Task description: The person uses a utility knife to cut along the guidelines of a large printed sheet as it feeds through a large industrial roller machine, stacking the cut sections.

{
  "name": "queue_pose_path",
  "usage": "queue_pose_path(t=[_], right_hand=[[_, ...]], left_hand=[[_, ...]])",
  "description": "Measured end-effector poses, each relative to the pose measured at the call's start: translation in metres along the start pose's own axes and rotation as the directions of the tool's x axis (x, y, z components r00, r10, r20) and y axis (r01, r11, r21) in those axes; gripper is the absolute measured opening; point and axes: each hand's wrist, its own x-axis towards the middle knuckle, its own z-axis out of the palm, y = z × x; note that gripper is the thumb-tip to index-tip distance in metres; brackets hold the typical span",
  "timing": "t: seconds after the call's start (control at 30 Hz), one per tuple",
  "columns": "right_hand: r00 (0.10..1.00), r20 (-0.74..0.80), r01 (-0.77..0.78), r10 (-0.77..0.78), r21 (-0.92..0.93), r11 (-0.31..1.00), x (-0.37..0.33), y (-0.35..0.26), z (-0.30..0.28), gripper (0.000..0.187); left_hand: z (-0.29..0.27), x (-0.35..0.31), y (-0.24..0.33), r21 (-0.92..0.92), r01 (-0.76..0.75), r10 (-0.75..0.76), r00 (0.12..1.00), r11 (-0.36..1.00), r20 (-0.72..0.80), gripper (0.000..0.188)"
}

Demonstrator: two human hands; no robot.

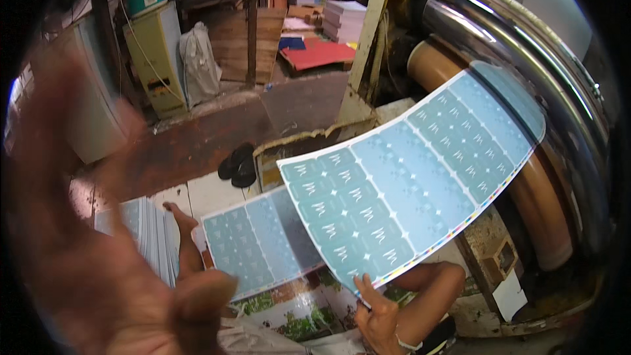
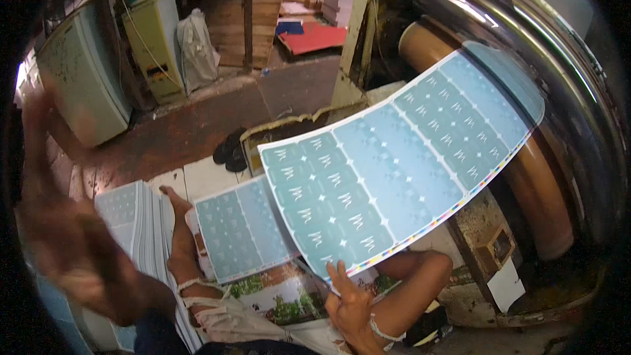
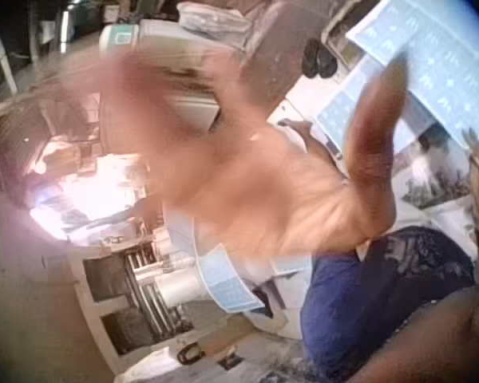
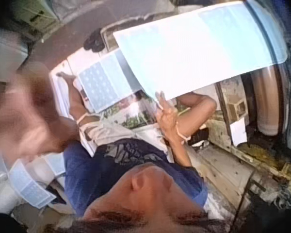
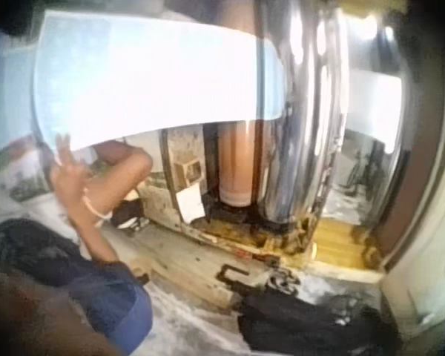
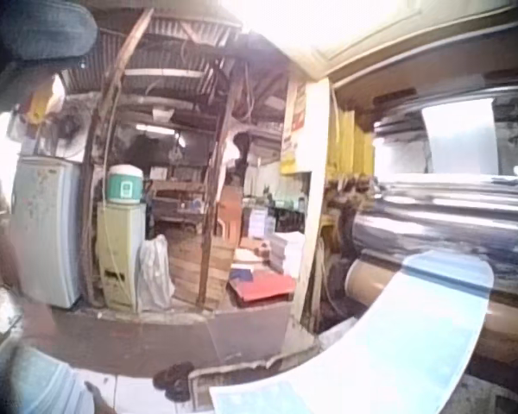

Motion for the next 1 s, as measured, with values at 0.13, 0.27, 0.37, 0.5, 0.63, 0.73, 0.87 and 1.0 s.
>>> queue_pose_path(t=[0.13, 0.27, 0.37, 0.5, 0.63, 0.73, 0.87, 1.0], right_hand=[[0.988, -0.093, 0.128, -0.121, 0.076, 0.989, 0.003, 0.015, -0.022, 0.051], [0.999, -0.034, -0.029, 0.035, 0.143, 0.989, -0.006, 0.022, -0.027, 0.050], [0.998, -0.055, 0.006, 0.002, 0.131, 0.991, 0.008, 0.018, -0.039, 0.049], [0.996, 0.082, -0.063, 0.040, 0.296, 0.953, 0.012, 0.033, -0.057, 0.050], [0.951, 0.276, -0.217, 0.139, 0.279, 0.935, 0.030, 0.027, -0.088, 0.053], [0.968, 0.235, -0.185, 0.094, 0.404, 0.896, 0.026, 0.028, -0.090, 0.051], [0.959, 0.269, -0.181, 0.086, 0.354, 0.917, 0.035, 0.041, -0.092, 0.052], [0.954, 0.295, -0.183, 0.054, 0.431, 0.884, 0.037, -0.004, -0.086, 0.041]], left_hand=[[0.012, -0.011, 0.004, -0.027, -0.006, 0.006, 1.000, 1.000, 0.003, 0.094], [0.048, -0.009, 0.008, 0.005, 0.009, -0.009, 1.000, 1.000, 0.024, 0.092], [0.063, 0.001, 0.018, -0.007, 0.022, -0.022, 0.999, 1.000, 0.035, 0.091], [0.096, 0.013, 0.031, 0.003, 0.045, -0.045, 0.998, 0.999, 0.031, 0.089], [0.128, 0.023, 0.039, -0.008, 0.081, -0.080, 0.995, 0.997, 0.058, 0.088], [0.143, 0.021, 0.054, 0.012, 0.084, -0.085, 0.995, 0.996, 0.059, 0.087], [0.165, 0.017, 0.057, -0.020, 0.067, -0.065, 0.994, 0.998, 0.088, 0.085], [0.150, -0.010, 0.109, 0.052, -0.056, 0.056, 0.998, 0.997, 0.003, 0.084]])
